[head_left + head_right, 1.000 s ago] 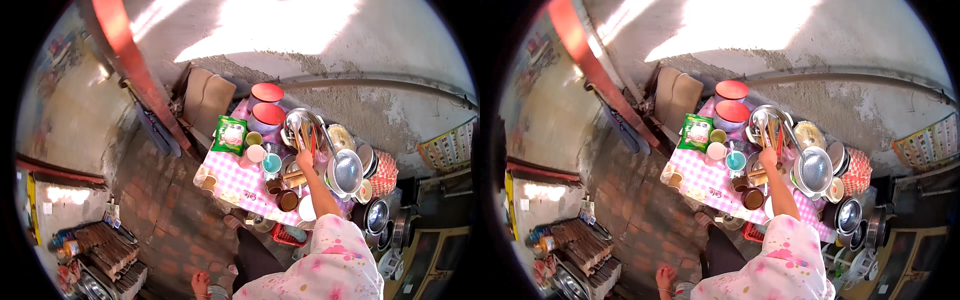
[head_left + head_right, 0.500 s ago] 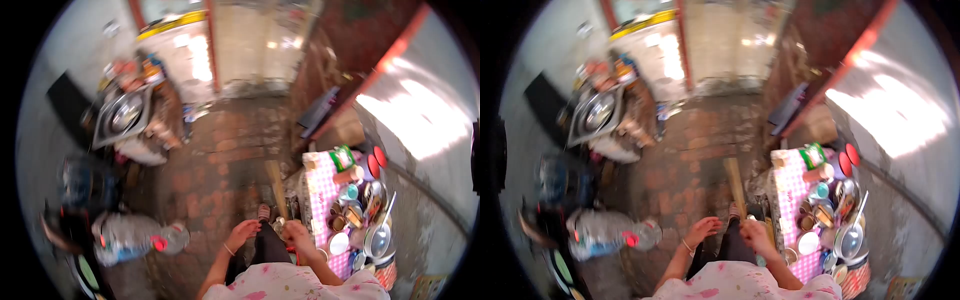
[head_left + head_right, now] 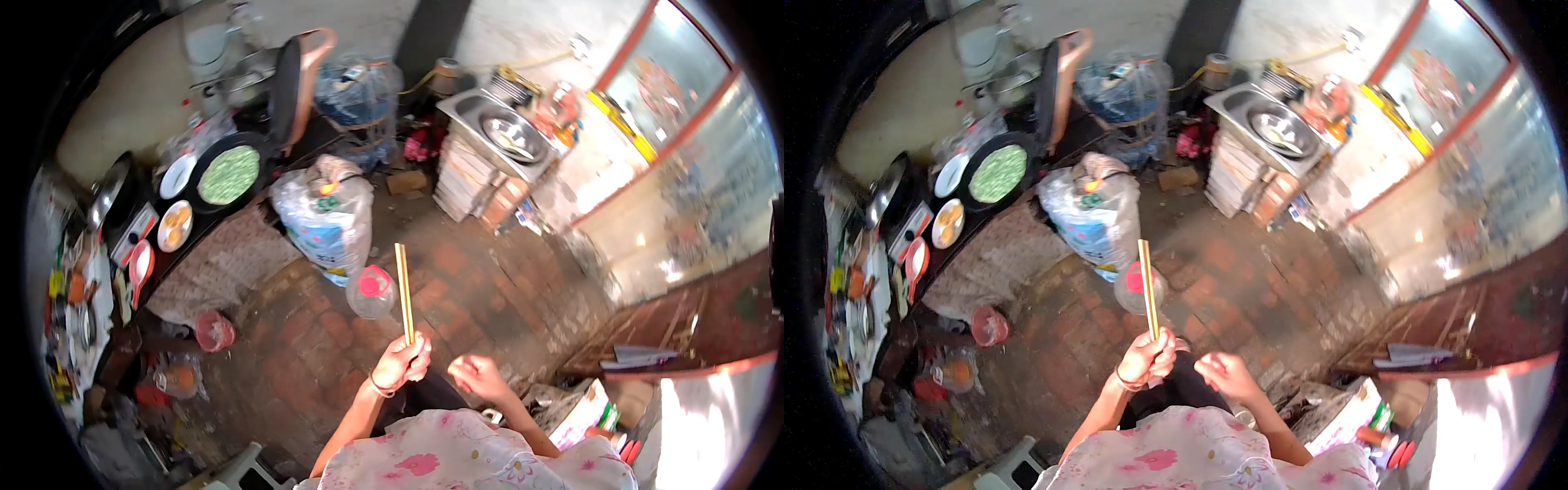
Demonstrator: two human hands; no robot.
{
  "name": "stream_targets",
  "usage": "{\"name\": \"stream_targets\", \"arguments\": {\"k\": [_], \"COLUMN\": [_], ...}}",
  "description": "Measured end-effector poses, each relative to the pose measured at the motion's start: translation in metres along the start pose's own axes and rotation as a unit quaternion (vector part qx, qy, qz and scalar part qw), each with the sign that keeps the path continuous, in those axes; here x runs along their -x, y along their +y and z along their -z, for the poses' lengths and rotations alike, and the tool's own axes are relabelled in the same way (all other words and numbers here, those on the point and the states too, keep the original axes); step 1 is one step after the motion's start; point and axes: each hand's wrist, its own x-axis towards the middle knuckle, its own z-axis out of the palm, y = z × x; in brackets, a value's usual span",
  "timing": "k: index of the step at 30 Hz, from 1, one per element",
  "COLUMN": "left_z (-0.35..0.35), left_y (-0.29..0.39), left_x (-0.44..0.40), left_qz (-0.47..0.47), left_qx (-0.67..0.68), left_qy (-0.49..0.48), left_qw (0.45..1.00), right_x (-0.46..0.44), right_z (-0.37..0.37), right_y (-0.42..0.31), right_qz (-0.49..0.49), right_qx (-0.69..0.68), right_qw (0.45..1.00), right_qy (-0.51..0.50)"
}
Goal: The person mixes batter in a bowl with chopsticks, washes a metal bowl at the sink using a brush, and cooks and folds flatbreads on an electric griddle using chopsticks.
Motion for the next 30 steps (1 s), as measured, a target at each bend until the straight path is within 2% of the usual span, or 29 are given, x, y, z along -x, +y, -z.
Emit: {"name": "stream_targets", "arguments": {"k": [1,4,8,10,11,12,16,18,20,22,24,25,26,28,29,30], "left_z": [0.008,0.033,0.064,0.082,0.092,0.099,0.125,0.139,0.168,0.2,0.222,0.236,0.258,0.311,0.327,0.341], "left_y": [0.011,0.037,0.079,0.104,0.118,0.134,0.19,0.218,0.23,0.243,0.251,0.253,0.25,0.235,0.232,0.229], "left_x": [0.011,0.039,0.06,0.065,0.067,0.072,0.091,0.104,0.123,0.146,0.171,0.182,0.196,0.219,0.228,0.237], "left_qz": [-0.016,0.04,0.095,0.124,0.141,0.156,0.167,0.116,0.021,-0.063,-0.138,-0.146,-0.142,-0.114,-0.106,-0.048], "left_qx": [0.005,0.018,0.007,-0.05,-0.048,-0.073,-0.125,-0.134,-0.088,-0.065,-0.015,-0.001,0.002,0.062,0.065,0.024], "left_qy": [0.006,-0.049,-0.049,-0.045,-0.059,-0.029,0.033,0.079,0.143,0.22,0.315,0.367,0.363,0.472,0.467,0.523], "left_qw": [1.0,0.998,0.994,0.99,0.987,0.985,0.977,0.981,0.986,0.971,0.939,0.918,0.921,0.872,0.875,0.851], "right_x": [-0.019,-0.075,-0.143,-0.182,-0.196,-0.216,-0.263,-0.286,-0.309,-0.333,-0.349,-0.359,-0.368,-0.39,-0.398,-0.402], "right_z": [-0.004,-0.036,-0.079,-0.1,-0.107,-0.114,-0.145,-0.154,-0.159,-0.164,-0.175,-0.181,-0.191,-0.219,-0.231,-0.244], "right_y": [-0.017,-0.065,-0.1,-0.111,-0.121,-0.122,-0.154,-0.164,-0.175,-0.184,-0.204,-0.209,-0.212,-0.21,-0.209,-0.211], "right_qz": [0.027,0.103,0.099,0.042,0.02,-0.025,-0.035,-0.036,-0.024,0.023,0.057,0.085,0.084,0.111,0.111,0.107], "right_qx": [-0.03,-0.049,-0.107,-0.187,-0.157,-0.132,-0.107,-0.156,-0.176,-0.292,-0.296,-0.291,-0.288,-0.29,-0.285,-0.28], "right_qw": [0.999,0.991,0.977,0.954,0.962,0.961,0.949,0.958,0.973,0.952,0.953,0.953,0.954,0.95,0.95,0.952], "right_qy": [-0.018,-0.064,-0.158,-0.231,-0.222,-0.242,-0.294,-0.239,-0.146,-0.093,-0.023,-0.028,-0.021,0.037,0.056,0.067]}}
